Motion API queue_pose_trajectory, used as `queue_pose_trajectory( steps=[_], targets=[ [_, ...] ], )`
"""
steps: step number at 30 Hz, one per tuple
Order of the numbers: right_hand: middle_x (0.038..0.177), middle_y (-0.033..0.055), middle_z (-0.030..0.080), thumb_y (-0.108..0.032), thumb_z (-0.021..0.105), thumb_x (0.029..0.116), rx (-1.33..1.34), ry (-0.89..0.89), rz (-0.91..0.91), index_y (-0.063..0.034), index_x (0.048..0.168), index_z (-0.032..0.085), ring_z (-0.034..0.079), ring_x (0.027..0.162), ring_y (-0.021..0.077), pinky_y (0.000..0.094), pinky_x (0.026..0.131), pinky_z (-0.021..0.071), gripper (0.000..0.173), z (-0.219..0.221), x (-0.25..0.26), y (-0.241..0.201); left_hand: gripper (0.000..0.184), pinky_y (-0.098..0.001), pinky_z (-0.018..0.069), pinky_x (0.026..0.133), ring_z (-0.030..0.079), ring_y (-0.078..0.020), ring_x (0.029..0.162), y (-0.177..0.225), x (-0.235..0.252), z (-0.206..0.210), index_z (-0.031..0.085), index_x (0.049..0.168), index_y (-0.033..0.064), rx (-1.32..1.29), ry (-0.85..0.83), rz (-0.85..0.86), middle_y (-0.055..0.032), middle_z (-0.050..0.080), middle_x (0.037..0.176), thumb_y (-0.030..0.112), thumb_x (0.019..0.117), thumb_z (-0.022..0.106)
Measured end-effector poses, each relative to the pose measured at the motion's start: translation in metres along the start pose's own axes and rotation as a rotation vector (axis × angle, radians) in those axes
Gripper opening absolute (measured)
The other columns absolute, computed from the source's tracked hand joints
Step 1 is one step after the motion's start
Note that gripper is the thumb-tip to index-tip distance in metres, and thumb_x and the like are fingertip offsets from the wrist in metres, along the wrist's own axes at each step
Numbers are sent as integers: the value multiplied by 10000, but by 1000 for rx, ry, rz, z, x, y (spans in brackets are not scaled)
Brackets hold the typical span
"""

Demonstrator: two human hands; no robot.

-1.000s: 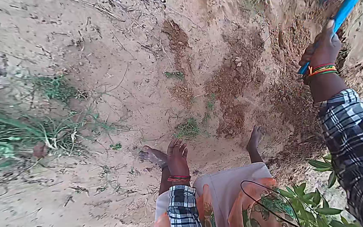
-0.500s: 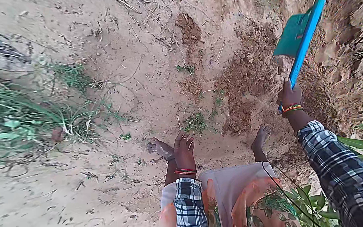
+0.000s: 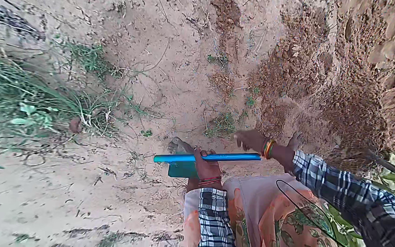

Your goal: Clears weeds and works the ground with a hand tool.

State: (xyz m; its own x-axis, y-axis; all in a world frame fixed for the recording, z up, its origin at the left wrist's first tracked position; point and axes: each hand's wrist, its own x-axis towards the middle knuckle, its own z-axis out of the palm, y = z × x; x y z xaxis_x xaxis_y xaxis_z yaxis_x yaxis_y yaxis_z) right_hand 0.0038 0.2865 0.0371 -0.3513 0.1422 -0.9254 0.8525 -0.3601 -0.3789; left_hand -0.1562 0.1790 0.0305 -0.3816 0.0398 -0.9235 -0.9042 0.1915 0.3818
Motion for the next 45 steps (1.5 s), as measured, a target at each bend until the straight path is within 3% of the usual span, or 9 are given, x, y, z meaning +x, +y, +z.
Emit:
queue_pose_trajectory(
  steps=[5, 11, 16, 26, 32, 37, 40, 42, 45],
  targets=[
    [1233, 317, 667, -272, 518, 1057, -341, 498, 392, -124, 1652, 199, 658, 1129, 518, 698, 915, 503, 691, -86, 120, 20, 432, -241, 584, 606, 613, -73, 534, 1, -5, 4, 485, 727, 208, -42, 25, -115, 68, 532, 562, 320, 1125, 357],
    [1205, 312, 672, -328, 612, 995, -554, 468, 592, 70, 1080, 704, 639, 1163, 494, 701, 879, 496, 417, -104, 142, 25, 128, -235, 558, 605, 529, -66, 507, 2, -4, 1, 504, 981, 186, 95, -58, -118, 69, 466, 597, 216, 1100, 466],
    [1425, 321, 540, -353, 568, 1018, -482, 512, 556, 78, 1265, 650, 545, 1295, 514, 718, 953, 472, 504, -107, 147, 39, 38, -254, 561, 627, 535, -87, 544, -3, -6, 3, 514, 1042, 135, 262, -67, -66, 37, 476, 652, 148, 1072, 534],
    [1348, 358, 586, -320, 306, 1144, -195, 354, 402, 128, 1278, 614, 543, 1322, 489, 644, 1110, 392, 560, -96, 129, 62, 66, -246, 574, 614, 554, -80, 529, -2, -4, 6, 517, 1072, 159, 180, 30, -167, 47, 494, 637, 224, 1085, 517],
    [756, 156, 500, -397, 270, 1144, 203, 467, 297, 69, 963, 590, 513, 651, 279, 487, 683, 464, 594, -59, 68, 56, 56, -250, 559, 597, 541, -85, 532, -4, 1, 10, 519, 1081, 149, 214, 34, -154, 39, 488, 658, 205, 1079, 528],
    [533, -95, 377, -310, 312, 1111, 504, 777, -117, -178, 685, 433, 394, 463, 36, 245, 488, 383, 462, -34, 2, 25, 49, -241, 557, 592, 538, -85, 524, -3, 4, 15, 528, 1080, 135, 249, 29, -130, 42, 481, 653, 183, 1074, 538],
    [605, -49, 469, -309, 366, 1111, 430, 911, -186, -100, 811, 536, 487, 517, 76, 288, 536, 468, 403, -50, 25, 18, 49, -241, 556, 597, 535, -88, 530, -1, 2, 19, 529, 1076, 134, 262, 22, -136, 39, 480, 660, 182, 1075, 536],
    [858, 159, 650, -273, 492, 1073, 173, 833, -96, 24, 1133, 660, 641, 763, 276, 482, 753, 534, 346, -70, 68, 13, 45, -239, 555, 595, 530, -84, 525, 2, 1, 24, 520, 1065, 139, 256, 17, -152, 41, 476, 653, 181, 1080, 523],
    [1357, 277, 627, -189, 611, 1019, -320, 464, 129, -135, 1566, 442, 620, 1219, 502, 710, 988, 467, 575, -88, 134, -5, 51, -239, 554, 590, 525, -85, 522, 5, 0, 23, 511, 1081, 140, 242, 6, -173, 36, 473, 657, 190, 1088, 504]
  ],
)
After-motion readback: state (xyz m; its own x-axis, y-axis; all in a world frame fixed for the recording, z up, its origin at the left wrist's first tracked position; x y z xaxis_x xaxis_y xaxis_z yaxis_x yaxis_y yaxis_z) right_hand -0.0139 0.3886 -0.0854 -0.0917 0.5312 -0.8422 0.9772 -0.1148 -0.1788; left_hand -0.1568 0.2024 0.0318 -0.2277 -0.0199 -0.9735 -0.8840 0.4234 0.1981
